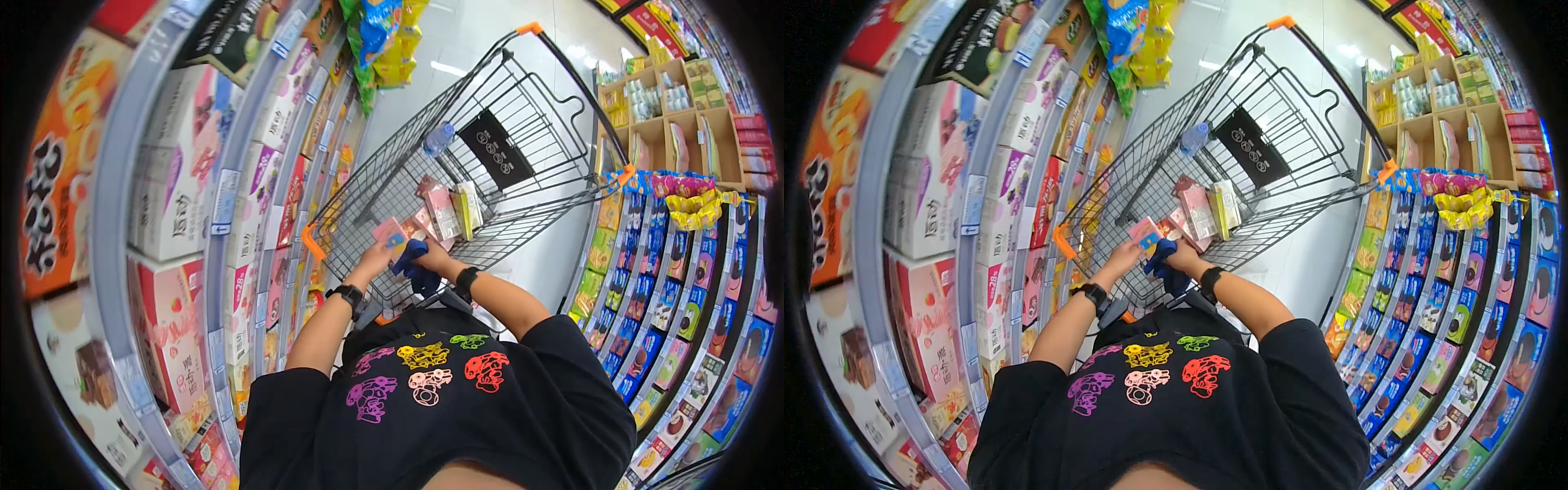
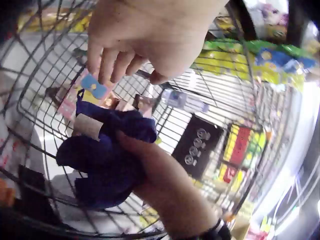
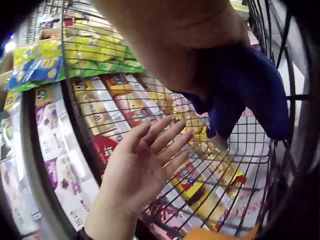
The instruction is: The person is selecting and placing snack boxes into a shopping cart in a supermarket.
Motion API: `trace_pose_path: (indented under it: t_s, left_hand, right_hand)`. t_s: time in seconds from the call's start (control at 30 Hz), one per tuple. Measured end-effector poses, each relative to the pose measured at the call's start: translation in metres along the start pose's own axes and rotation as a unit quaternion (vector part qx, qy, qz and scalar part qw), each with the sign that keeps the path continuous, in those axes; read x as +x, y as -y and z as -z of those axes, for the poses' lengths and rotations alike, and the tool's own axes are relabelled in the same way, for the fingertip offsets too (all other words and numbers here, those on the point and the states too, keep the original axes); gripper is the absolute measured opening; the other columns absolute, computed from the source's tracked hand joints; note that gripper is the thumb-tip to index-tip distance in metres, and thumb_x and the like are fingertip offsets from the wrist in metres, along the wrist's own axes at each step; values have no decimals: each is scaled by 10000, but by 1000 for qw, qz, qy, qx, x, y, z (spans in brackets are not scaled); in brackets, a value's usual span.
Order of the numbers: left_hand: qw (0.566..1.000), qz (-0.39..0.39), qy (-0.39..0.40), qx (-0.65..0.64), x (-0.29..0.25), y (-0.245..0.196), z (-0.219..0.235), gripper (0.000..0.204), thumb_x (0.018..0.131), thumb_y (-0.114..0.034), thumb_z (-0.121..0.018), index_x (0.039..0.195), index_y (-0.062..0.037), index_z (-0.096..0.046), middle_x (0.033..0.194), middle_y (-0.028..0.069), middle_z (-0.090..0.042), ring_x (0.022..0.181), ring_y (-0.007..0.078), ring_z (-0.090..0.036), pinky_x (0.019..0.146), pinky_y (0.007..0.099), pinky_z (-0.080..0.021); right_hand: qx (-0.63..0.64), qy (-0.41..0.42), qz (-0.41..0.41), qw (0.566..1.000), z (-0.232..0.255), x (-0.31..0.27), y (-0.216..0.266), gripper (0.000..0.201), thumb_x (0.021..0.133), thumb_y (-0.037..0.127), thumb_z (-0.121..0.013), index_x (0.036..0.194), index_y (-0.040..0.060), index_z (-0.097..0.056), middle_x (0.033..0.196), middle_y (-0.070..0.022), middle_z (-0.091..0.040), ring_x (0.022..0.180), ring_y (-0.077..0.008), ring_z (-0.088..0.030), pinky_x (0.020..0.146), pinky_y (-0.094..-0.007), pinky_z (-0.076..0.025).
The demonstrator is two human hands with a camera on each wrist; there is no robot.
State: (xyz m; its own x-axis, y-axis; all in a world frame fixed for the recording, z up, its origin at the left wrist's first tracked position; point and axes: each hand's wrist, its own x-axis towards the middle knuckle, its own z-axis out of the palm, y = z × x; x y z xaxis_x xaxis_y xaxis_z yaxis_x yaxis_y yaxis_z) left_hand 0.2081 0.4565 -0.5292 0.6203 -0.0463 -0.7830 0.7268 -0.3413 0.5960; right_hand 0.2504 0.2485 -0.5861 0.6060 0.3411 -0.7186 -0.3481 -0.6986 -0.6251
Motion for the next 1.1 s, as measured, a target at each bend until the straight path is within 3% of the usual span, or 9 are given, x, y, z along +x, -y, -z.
trace_pose_path:
  t_s: [0.03,0.07,0.1,0.17,0.27,0.43,0.63,0.8,1.1]
  left_hand:
    - [990,-48,-24,128,-27,-17,5,396,850,-339,-487,1121,-60,-563,1092,134,-619,1044,254,-572,799,415,-455]
    - [962,-89,-99,239,-51,-20,4,340,809,-326,-531,999,-54,-603,927,150,-643,888,275,-606,787,399,-435]
    - [928,-143,-159,307,-64,-9,2,332,799,-333,-544,978,-62,-615,889,135,-645,879,266,-607,786,399,-428]
    - [827,-237,-275,429,-82,15,6,317,780,-346,-569,935,-79,-638,812,105,-648,860,247,-610,785,399,-412]
    - [821,-184,-202,501,-99,24,7,276,750,-331,-589,871,-91,-650,806,84,-650,876,234,-598,861,398,-363]
    - [845,-233,-317,362,-109,29,-5,240,741,-322,-593,821,-104,-652,799,52,-650,834,218,-595,848,389,-363]
    - [838,-236,-335,361,-116,38,-3,213,718,-322,-605,792,-130,-661,769,32,-648,820,208,-595,849,379,-368]
    - [843,-226,-338,351,-118,46,-9,231,708,-325,-591,792,-124,-663,788,52,-658,834,216,-596,857,398,-362]
    - [842,-158,-299,421,-116,15,-17,325,724,-372,-587,906,-118,-678,883,68,-670,898,225,-599,877,389,-360]
  right_hand:
    - [-79,-23,14,997,2,-15,14,564,646,214,-769,1115,15,-526,998,-160,-629,921,-304,-613,823,-370,-475]
    - [-100,-11,56,993,11,-35,31,579,658,258,-749,1137,32,-514,1006,-192,-625,931,-334,-611,818,-388,-476]
    - [-122,2,97,988,20,-53,41,595,671,303,-728,1160,49,-502,1014,-224,-621,942,-365,-608,814,-406,-477]
    - [-136,-21,232,963,28,-77,41,527,693,207,-690,1153,57,-483,965,-220,-612,908,-394,-589,771,-441,-472]
    - [-153,-61,290,943,37,-115,56,535,690,157,-674,1173,62,-465,1011,-209,-587,942,-393,-570,789,-444,-470]
    - [-324,-120,405,847,24,-141,67,577,647,118,-664,1181,53,-454,967,-187,-563,901,-351,-576,769,-426,-478]
    - [-302,-127,354,876,14,-142,70,471,652,139,-648,1085,74,-472,899,-152,-556,839,-351,-586,697,-435,-499]
    - [-332,-137,297,885,11,-142,68,538,659,193,-682,1135,83,-456,915,-149,-599,799,-346,-616,658,-438,-513]
    - [-338,-191,283,877,20,-132,53,537,663,222,-680,1122,61,-453,898,-145,-588,785,-330,-616,644,-427,-511]
